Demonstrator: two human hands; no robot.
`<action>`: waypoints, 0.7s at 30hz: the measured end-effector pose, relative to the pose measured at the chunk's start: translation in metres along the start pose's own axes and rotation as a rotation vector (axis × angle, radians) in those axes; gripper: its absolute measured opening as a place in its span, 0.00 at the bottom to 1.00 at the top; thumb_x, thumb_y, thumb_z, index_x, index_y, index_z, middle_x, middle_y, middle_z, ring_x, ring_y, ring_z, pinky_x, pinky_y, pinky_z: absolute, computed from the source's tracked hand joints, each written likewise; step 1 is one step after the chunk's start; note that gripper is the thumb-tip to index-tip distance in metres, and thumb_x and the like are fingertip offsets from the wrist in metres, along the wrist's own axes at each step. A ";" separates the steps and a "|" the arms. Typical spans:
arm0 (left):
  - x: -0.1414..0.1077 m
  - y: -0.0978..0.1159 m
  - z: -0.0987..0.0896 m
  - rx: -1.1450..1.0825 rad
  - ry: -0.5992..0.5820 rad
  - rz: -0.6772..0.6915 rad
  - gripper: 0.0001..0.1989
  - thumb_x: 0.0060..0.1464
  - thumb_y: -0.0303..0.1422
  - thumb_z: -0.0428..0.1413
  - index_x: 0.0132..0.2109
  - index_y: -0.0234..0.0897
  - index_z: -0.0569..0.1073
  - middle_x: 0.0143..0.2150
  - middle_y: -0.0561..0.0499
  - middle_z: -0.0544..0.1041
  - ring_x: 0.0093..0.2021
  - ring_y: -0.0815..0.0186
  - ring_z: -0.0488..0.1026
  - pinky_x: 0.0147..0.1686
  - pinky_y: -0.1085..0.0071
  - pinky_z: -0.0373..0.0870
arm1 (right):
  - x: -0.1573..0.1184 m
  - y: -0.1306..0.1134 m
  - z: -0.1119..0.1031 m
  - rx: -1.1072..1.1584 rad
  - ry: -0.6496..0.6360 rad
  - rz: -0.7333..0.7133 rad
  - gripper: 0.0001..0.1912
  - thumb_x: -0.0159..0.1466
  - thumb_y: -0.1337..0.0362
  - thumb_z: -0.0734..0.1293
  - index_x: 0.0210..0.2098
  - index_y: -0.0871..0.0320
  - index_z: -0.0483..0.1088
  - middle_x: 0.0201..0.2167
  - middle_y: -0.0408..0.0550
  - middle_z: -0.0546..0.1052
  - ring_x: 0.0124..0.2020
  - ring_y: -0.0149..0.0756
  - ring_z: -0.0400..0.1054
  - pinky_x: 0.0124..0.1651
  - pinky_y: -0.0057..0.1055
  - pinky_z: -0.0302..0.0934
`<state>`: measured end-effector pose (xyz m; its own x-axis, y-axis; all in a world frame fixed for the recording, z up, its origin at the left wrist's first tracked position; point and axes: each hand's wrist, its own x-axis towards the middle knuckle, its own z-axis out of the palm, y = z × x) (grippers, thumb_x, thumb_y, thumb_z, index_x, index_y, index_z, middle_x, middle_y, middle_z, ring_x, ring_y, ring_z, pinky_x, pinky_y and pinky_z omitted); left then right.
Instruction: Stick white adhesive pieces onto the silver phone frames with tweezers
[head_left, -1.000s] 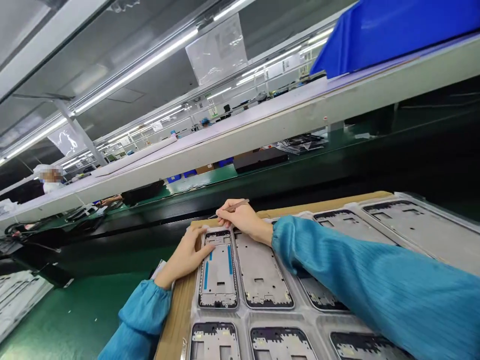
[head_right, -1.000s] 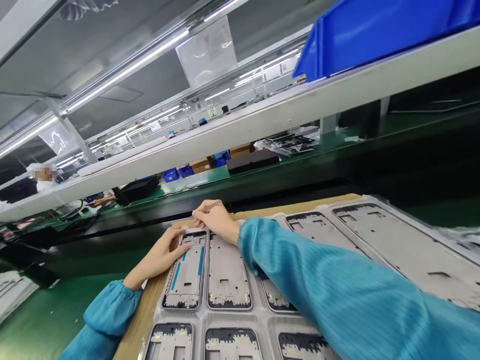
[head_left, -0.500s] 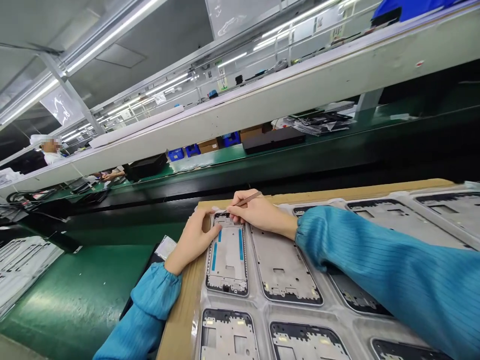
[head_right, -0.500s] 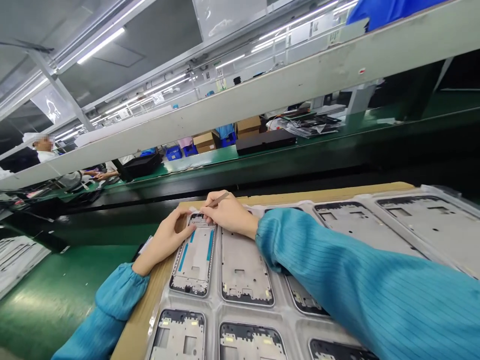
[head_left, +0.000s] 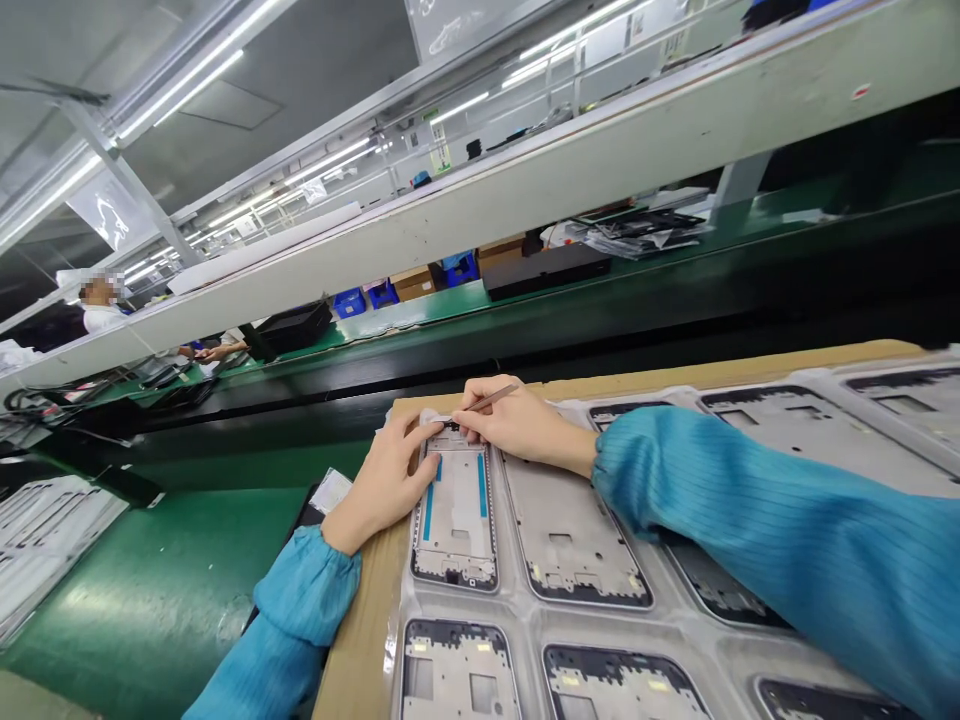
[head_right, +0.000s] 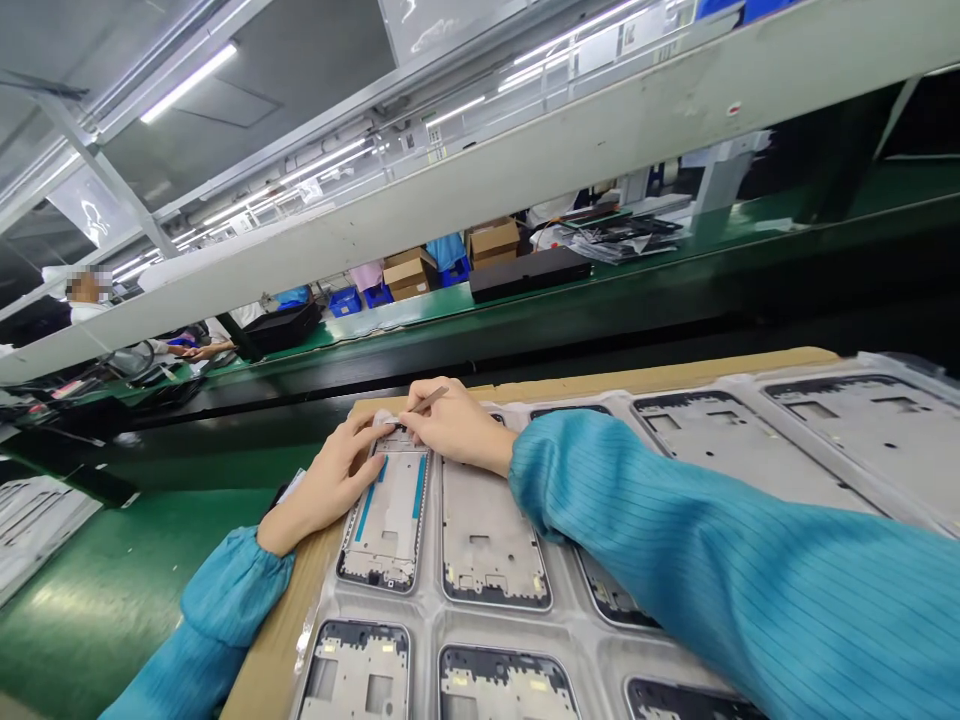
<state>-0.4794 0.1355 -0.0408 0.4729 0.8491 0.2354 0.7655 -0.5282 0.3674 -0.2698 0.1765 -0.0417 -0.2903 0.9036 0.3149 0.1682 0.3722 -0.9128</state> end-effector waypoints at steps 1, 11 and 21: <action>0.000 0.001 -0.001 0.017 -0.009 0.005 0.23 0.64 0.34 0.47 0.63 0.38 0.69 0.67 0.40 0.65 0.66 0.49 0.62 0.66 0.45 0.59 | 0.000 0.000 0.000 -0.005 0.008 -0.002 0.11 0.57 0.68 0.70 0.21 0.55 0.67 0.16 0.41 0.75 0.19 0.33 0.71 0.23 0.26 0.63; 0.002 0.005 -0.008 0.129 -0.062 0.046 0.25 0.63 0.32 0.43 0.64 0.34 0.68 0.67 0.36 0.64 0.65 0.48 0.62 0.65 0.44 0.59 | 0.001 -0.002 0.002 -0.009 0.032 0.008 0.12 0.57 0.70 0.70 0.20 0.54 0.67 0.14 0.39 0.74 0.19 0.34 0.71 0.22 0.27 0.61; 0.001 -0.001 -0.005 0.099 -0.055 0.014 0.25 0.63 0.35 0.43 0.64 0.34 0.68 0.69 0.38 0.63 0.67 0.48 0.61 0.66 0.44 0.58 | 0.001 -0.004 0.002 0.016 0.028 0.006 0.12 0.58 0.72 0.68 0.20 0.54 0.66 0.15 0.40 0.74 0.19 0.33 0.72 0.24 0.26 0.64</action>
<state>-0.4822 0.1365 -0.0367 0.5047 0.8423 0.1893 0.7969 -0.5389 0.2731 -0.2731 0.1757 -0.0378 -0.2632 0.9113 0.3165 0.1548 0.3637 -0.9185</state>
